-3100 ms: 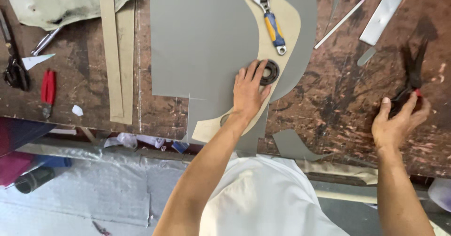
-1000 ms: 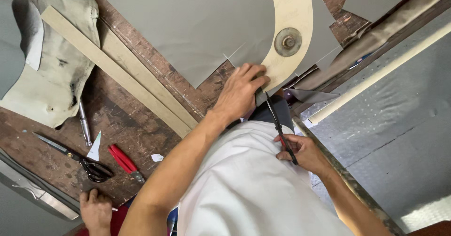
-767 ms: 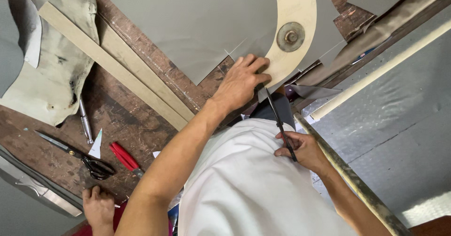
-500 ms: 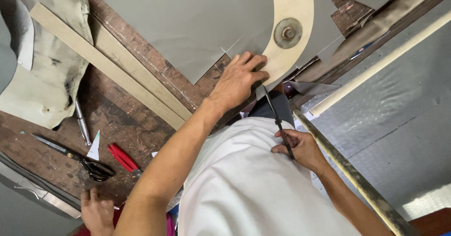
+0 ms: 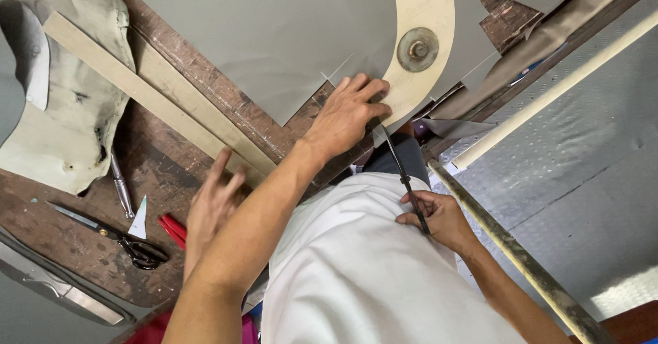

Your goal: The person cuts gray upholstery fabric with scissors, following the edge of a paper pattern held on the fabric. They reposition the fabric and pattern as they cut around the curved shape, then hold the pattern piece in place and trace its edge onto the fabric with a white marking tool.

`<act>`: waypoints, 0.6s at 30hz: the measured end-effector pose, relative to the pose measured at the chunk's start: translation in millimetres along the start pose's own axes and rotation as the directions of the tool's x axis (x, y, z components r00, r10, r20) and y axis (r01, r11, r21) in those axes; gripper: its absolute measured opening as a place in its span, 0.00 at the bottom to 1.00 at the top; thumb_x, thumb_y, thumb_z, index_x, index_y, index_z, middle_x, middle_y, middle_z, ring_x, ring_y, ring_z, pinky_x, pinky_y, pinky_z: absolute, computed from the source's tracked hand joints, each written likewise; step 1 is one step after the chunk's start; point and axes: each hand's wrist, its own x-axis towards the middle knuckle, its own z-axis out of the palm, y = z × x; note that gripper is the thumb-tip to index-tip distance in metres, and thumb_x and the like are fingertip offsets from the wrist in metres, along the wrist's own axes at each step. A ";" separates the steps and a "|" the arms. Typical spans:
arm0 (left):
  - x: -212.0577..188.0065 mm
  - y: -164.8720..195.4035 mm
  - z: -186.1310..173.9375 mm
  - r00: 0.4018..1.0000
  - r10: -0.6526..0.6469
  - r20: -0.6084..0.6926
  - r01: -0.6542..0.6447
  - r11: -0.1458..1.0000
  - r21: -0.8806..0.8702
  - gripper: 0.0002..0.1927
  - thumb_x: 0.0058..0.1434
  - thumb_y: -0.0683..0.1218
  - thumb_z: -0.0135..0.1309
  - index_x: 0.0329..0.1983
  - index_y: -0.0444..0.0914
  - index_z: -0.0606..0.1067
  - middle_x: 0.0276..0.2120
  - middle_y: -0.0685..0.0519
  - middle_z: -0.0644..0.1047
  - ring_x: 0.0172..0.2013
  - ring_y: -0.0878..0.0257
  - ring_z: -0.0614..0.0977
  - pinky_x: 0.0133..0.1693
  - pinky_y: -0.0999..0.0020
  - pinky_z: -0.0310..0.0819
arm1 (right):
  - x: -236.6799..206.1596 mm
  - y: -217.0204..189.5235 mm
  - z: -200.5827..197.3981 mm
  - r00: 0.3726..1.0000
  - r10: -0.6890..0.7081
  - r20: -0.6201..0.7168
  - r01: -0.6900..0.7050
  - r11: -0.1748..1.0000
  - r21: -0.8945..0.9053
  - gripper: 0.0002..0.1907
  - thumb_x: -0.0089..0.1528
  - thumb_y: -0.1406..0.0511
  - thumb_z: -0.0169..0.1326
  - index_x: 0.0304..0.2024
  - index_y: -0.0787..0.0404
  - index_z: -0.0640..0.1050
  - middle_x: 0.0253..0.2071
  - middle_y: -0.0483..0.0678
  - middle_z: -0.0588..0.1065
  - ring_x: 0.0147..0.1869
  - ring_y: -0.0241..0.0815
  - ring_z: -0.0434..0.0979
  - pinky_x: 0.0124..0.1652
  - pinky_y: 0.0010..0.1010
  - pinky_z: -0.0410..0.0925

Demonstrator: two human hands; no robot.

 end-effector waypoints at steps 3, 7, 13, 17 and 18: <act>2.5 -2.0 -3.7 1.000 0.015 0.015 -0.015 1.000 -0.022 0.19 0.51 0.33 0.54 0.42 0.43 0.85 0.54 0.56 0.74 0.52 0.57 0.71 0.55 0.62 0.64 | 1.3 -4.6 -0.3 1.000 0.027 0.014 -0.027 0.999 0.028 0.20 0.48 0.63 0.74 0.41 0.61 0.85 0.20 0.35 0.66 0.25 0.28 0.60 0.27 0.23 0.57; 6.7 -2.8 -7.6 1.000 0.019 0.023 -0.018 0.998 -0.052 0.16 0.53 0.36 0.54 0.40 0.43 0.85 0.51 0.55 0.74 0.51 0.57 0.71 0.55 0.60 0.64 | 4.6 -10.1 0.4 1.000 -0.007 -0.008 0.007 1.000 -0.002 0.20 0.48 0.63 0.74 0.41 0.62 0.84 0.21 0.34 0.67 0.25 0.27 0.61 0.27 0.22 0.58; 9.2 -3.2 -10.4 0.998 0.020 0.052 -0.018 0.999 -0.044 0.13 0.54 0.37 0.53 0.35 0.45 0.85 0.48 0.55 0.74 0.52 0.57 0.71 0.53 0.58 0.63 | 5.2 -12.1 3.2 0.996 -0.071 -0.048 0.069 0.997 -0.033 0.20 0.48 0.62 0.75 0.39 0.63 0.84 0.20 0.35 0.65 0.25 0.27 0.60 0.27 0.22 0.57; 10.1 -5.4 -10.8 0.998 0.029 0.053 -0.025 0.997 -0.073 0.14 0.55 0.38 0.52 0.37 0.44 0.85 0.48 0.56 0.74 0.50 0.57 0.71 0.52 0.59 0.64 | 4.8 -14.3 2.6 0.995 -0.091 -0.044 0.090 0.995 -0.036 0.19 0.48 0.61 0.74 0.38 0.62 0.85 0.20 0.35 0.65 0.24 0.27 0.59 0.26 0.22 0.56; 10.8 -6.0 -10.8 0.998 0.029 0.057 -0.025 0.997 -0.071 0.14 0.54 0.37 0.52 0.37 0.44 0.85 0.48 0.56 0.74 0.50 0.57 0.71 0.52 0.59 0.64 | 5.2 -16.0 2.0 0.997 -0.071 -0.037 0.070 0.997 -0.026 0.19 0.47 0.61 0.75 0.38 0.62 0.85 0.19 0.35 0.65 0.24 0.27 0.59 0.26 0.22 0.56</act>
